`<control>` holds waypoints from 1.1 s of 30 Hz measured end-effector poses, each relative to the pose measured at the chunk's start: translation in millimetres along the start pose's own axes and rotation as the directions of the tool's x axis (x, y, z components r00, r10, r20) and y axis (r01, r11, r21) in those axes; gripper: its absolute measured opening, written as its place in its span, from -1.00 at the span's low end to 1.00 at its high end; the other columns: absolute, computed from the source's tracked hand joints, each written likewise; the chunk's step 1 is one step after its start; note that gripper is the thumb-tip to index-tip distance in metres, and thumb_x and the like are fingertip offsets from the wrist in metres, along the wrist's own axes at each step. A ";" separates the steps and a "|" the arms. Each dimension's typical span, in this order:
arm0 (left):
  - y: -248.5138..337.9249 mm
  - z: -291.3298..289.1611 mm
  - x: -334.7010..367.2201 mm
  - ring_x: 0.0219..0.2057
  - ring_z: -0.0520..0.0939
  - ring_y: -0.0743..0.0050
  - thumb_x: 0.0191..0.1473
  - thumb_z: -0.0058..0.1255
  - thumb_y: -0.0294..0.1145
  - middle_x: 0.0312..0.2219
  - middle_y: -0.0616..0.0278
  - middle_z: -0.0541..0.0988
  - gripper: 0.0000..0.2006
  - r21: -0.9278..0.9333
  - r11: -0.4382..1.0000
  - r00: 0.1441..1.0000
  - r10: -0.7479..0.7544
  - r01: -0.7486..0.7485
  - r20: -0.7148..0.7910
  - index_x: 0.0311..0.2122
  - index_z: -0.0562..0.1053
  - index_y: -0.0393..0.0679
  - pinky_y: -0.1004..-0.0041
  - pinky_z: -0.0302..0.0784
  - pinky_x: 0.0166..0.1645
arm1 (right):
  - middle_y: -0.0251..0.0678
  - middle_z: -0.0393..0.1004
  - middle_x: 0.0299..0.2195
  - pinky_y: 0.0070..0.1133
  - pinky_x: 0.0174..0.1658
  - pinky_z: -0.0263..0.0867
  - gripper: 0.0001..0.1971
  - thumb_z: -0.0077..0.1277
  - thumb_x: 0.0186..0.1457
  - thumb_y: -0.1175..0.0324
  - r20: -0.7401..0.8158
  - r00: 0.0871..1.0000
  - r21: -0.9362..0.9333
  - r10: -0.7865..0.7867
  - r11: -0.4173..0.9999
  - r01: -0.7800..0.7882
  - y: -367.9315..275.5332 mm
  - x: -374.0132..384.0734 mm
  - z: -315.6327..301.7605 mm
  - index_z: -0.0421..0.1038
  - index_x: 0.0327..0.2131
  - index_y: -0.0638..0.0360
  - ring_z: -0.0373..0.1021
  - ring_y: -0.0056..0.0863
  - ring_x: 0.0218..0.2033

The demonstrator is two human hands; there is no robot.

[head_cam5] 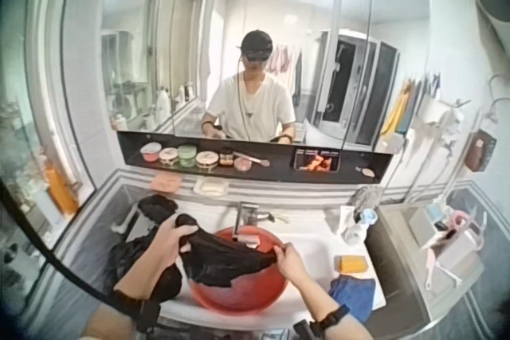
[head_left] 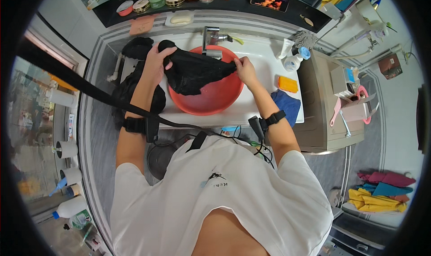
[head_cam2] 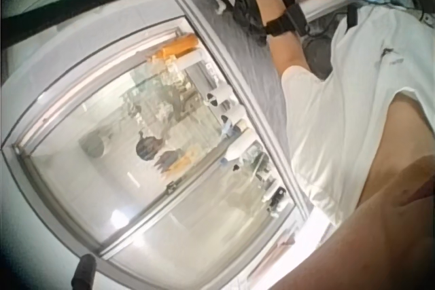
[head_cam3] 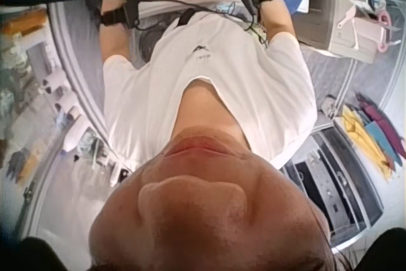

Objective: Hand washing a black cloth in a red basin using a yellow sponge and soap.

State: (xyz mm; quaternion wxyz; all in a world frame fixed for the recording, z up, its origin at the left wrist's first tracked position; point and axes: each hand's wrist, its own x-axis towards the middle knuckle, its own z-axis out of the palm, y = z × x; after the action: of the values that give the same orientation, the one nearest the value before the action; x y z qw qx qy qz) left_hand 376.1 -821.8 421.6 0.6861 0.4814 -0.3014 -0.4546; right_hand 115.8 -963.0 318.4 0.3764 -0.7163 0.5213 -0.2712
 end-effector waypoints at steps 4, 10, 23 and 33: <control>9.3 12.9 -2.5 -0.59 0.40 0.77 -0.11 0.10 -0.49 -0.56 0.43 0.40 -0.81 0.051 0.994 0.992 -0.099 0.095 0.080 -0.35 0.35 -0.12 0.70 0.08 -0.70 | -0.08 0.43 -0.40 -0.42 -0.32 0.33 -0.71 -0.02 0.09 0.24 -0.044 0.961 -0.271 -0.274 0.929 0.253 -5.4 -8.0 6.3 0.26 -0.34 0.34 0.40 -0.28 -0.34; 28.2 34.7 -10.7 -0.59 0.40 0.78 -0.12 0.11 -0.46 -0.54 0.43 0.40 -0.78 0.081 0.994 0.989 -0.080 0.070 0.122 -0.33 0.35 -0.15 0.72 0.06 -0.69 | -0.05 0.34 -0.11 -0.40 -0.04 0.24 -0.31 0.23 -0.17 0.16 0.194 0.705 0.071 -0.682 0.726 0.684 -99.6 -44.6 21.4 0.16 -0.01 0.29 0.30 -0.15 -0.07; 27.0 -10.8 -20.1 -0.61 0.38 0.80 -0.09 0.09 -0.49 -0.55 0.43 0.41 -0.84 -0.061 0.997 0.998 -0.051 0.052 0.021 -0.38 0.36 -0.11 0.72 0.05 -0.71 | -0.37 0.40 -0.34 -0.61 -0.21 0.27 -0.73 -0.17 0.10 0.39 0.604 0.724 0.344 -0.332 0.929 0.140 -74.8 -32.1 82.4 0.32 -0.12 0.24 0.34 -0.53 -0.29; -56.4 -92.6 -6.3 -0.41 0.52 0.52 -0.14 0.19 -0.35 -0.22 0.08 0.45 -0.42 0.523 0.844 0.986 -0.039 0.120 -0.164 -0.01 0.24 -0.31 0.57 0.40 -0.45 | -0.34 0.50 -0.39 -0.70 -0.35 0.42 -0.85 -0.09 0.04 0.45 0.693 0.671 0.712 -0.265 0.398 -0.578 -153.8 -16.9 24.8 0.40 -0.30 0.26 0.47 -0.59 -0.42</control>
State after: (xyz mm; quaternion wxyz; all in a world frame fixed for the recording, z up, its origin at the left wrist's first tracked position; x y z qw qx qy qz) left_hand 433.6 -787.1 336.2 0.5268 0.6966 -0.3438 -0.3451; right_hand 213.4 -914.0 430.7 0.8964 -0.3776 0.1677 -0.1605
